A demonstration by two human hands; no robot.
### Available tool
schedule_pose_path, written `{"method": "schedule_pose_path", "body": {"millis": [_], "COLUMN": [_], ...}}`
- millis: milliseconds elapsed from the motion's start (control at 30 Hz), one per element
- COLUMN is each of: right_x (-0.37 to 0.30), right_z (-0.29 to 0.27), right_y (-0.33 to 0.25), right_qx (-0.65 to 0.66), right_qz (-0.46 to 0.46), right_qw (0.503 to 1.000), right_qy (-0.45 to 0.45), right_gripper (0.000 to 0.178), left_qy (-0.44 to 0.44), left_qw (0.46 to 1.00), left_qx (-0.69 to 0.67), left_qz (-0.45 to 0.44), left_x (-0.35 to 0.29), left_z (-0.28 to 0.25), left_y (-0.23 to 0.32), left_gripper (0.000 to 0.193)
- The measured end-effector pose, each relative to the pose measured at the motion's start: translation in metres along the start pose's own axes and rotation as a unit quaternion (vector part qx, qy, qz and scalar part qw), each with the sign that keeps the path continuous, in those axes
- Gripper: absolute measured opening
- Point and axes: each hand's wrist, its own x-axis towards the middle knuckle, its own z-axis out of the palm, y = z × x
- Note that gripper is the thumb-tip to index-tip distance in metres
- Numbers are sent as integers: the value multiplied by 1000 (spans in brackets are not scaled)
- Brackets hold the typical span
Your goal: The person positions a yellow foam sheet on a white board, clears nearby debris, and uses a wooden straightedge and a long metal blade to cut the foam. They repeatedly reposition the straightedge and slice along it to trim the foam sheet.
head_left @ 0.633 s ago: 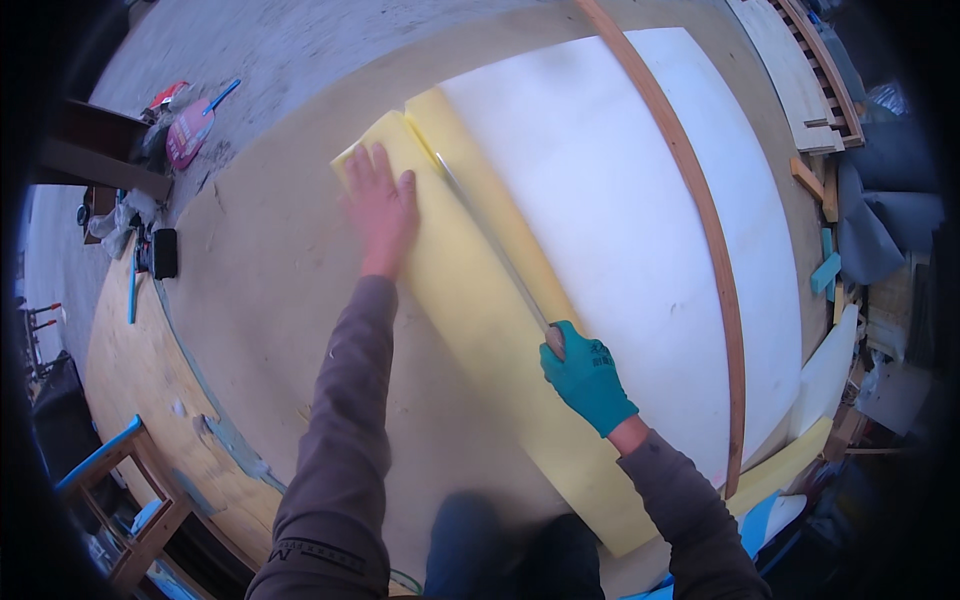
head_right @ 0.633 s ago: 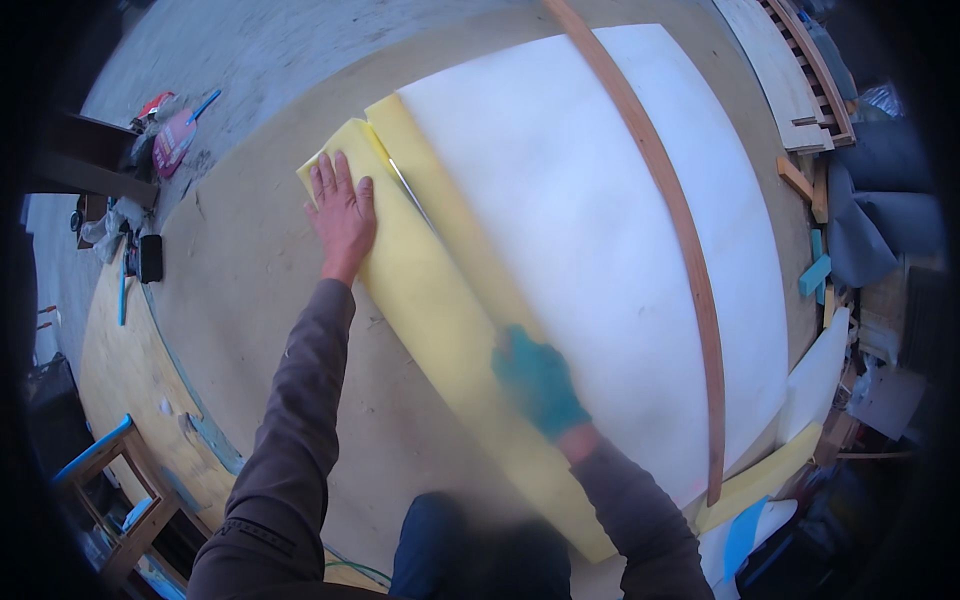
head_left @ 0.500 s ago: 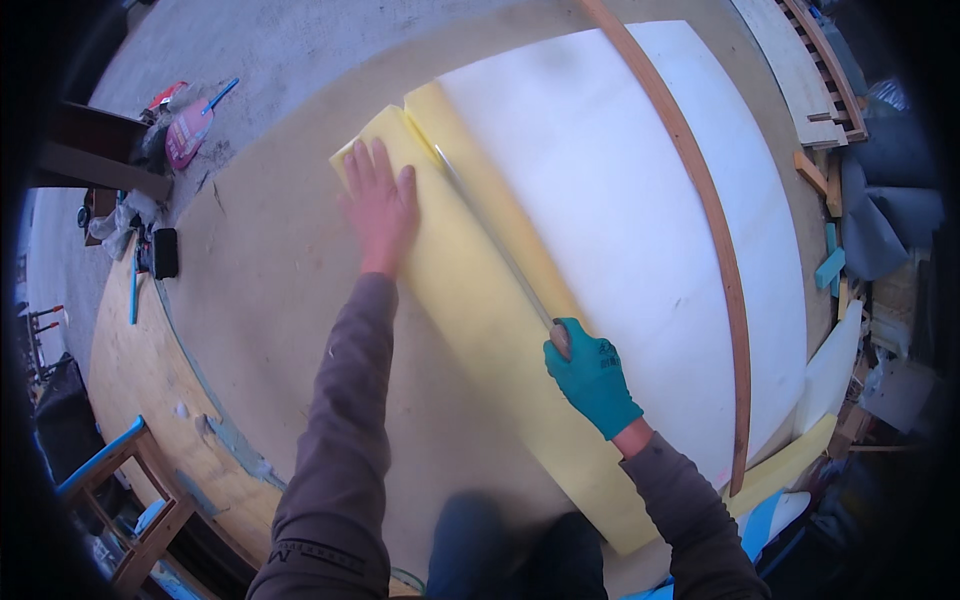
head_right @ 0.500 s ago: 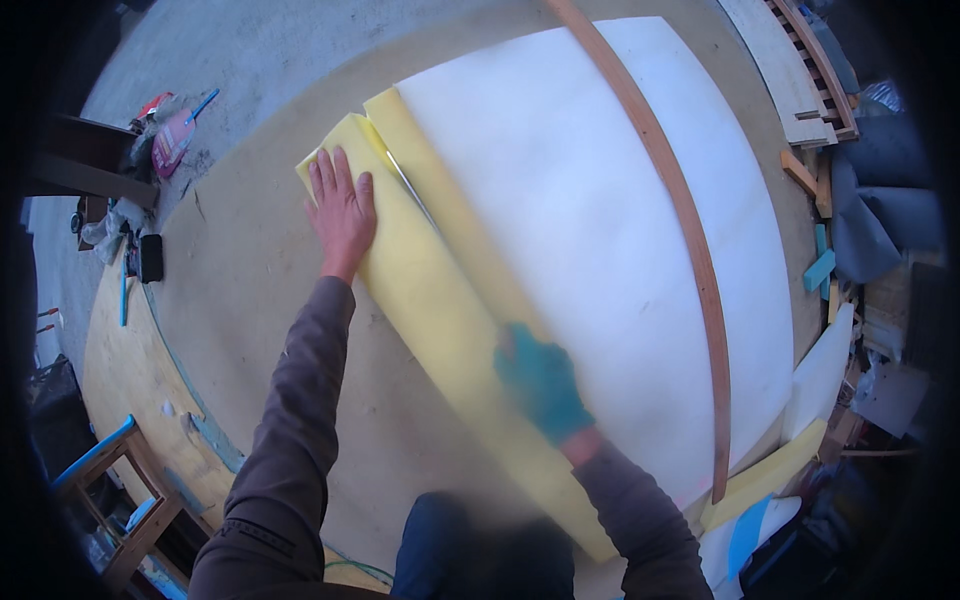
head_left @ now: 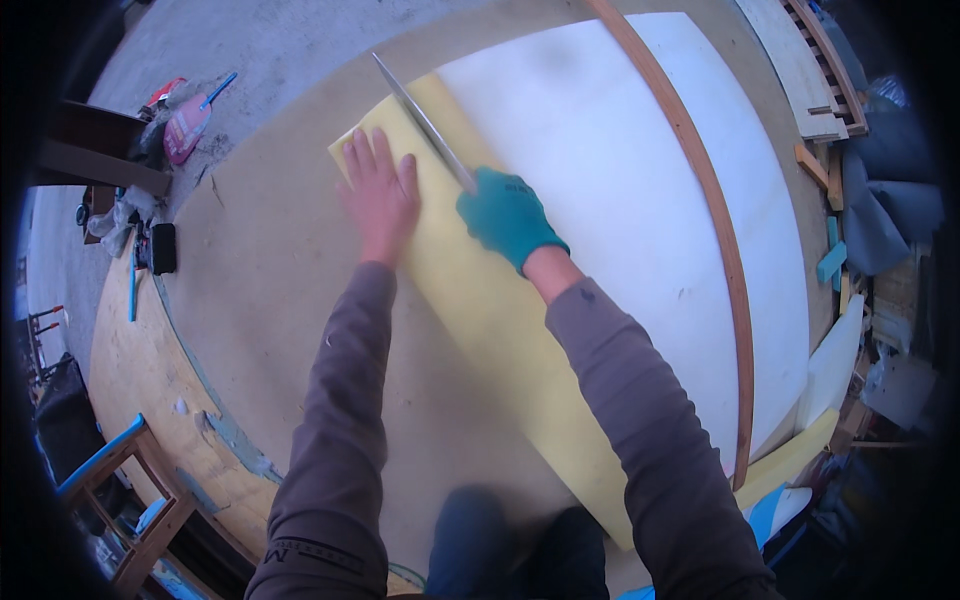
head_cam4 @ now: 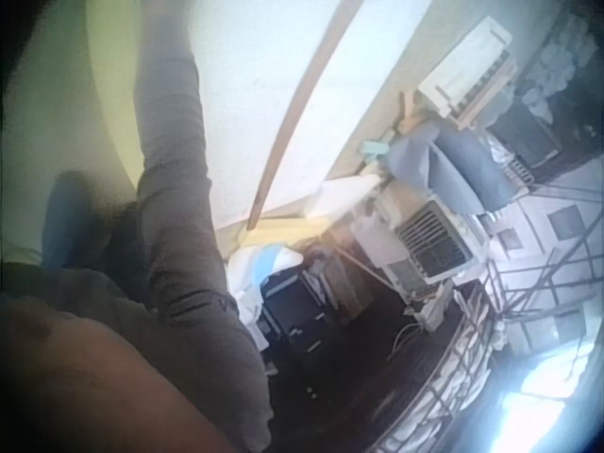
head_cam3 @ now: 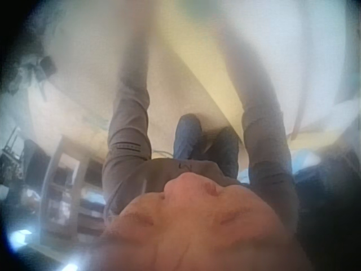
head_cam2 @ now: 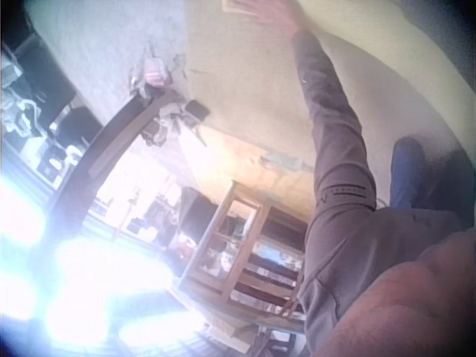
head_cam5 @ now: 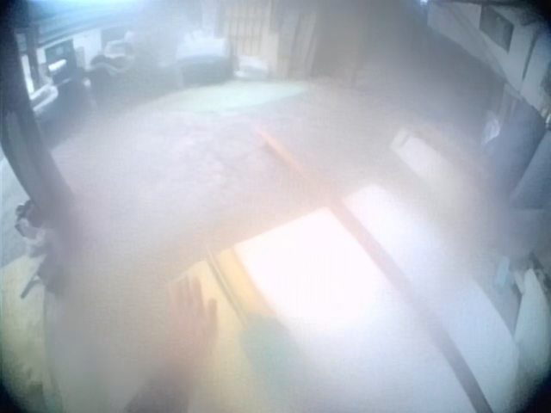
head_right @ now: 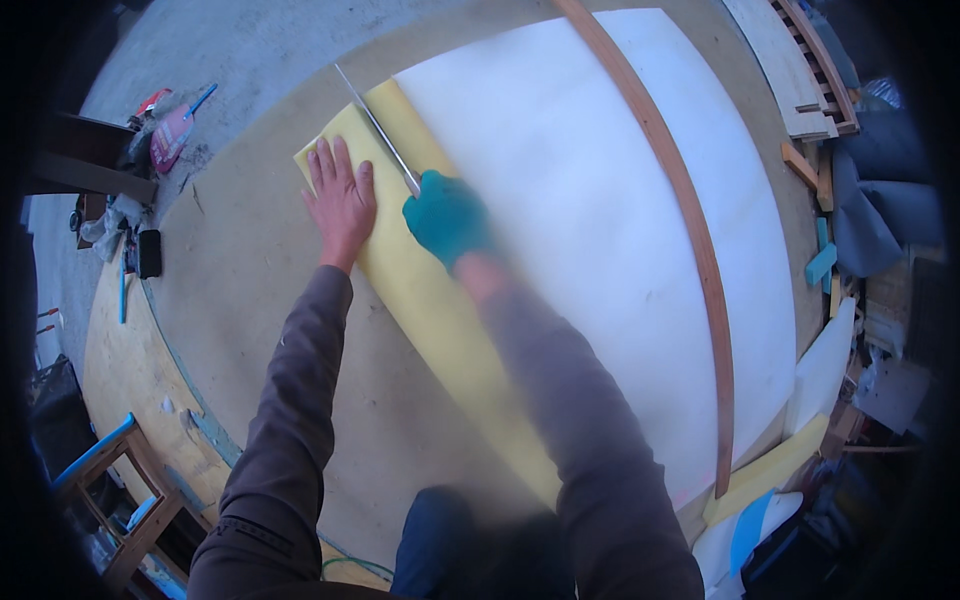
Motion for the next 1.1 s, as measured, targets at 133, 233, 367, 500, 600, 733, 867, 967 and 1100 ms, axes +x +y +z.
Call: {"method": "schedule_pose_path", "body": {"millis": [133,233,367,500,600,733,867,967,1100], "right_x": [-45,-134,-220,-231,-224,-222,-213,-209,-219], "right_z": [-12,-37,-59,-57,-52,-49,-45,-42,-39], "right_y": [22,48,75,90,92,86,82,83,97], "right_qx": [-36,-146,-28,-41,-86,-77,-84,-88,-52], "right_qz": [5,-79,47,-27,-5,51,58,38,0], "right_qw": [999,986,996,998,994,993,994,994,998], "right_qy": [-21,-20,-74,-38,-61,-67,-49,-56,-31], "right_gripper": [22,18,16,19,23,28,32,32,30], "left_qy": [-5,-5,3,-2,-26,-54,-83,-69,-85], "left_qw": [1000,1000,1000,1000,997,994,995,997,996], "left_qx": [-7,0,12,13,71,97,31,12,-3], "left_qz": [6,2,10,7,17,14,-34,-23,-24], "left_x": [4,2,1,9,-6,-117,-213,-230,-222], "left_z": [0,2,11,12,-4,-28,-34,-30,-28], "left_y": [-1,-3,-9,-9,10,69,94,88,82], "left_gripper": [71,71,70,70,72,76,74,74,72]}}
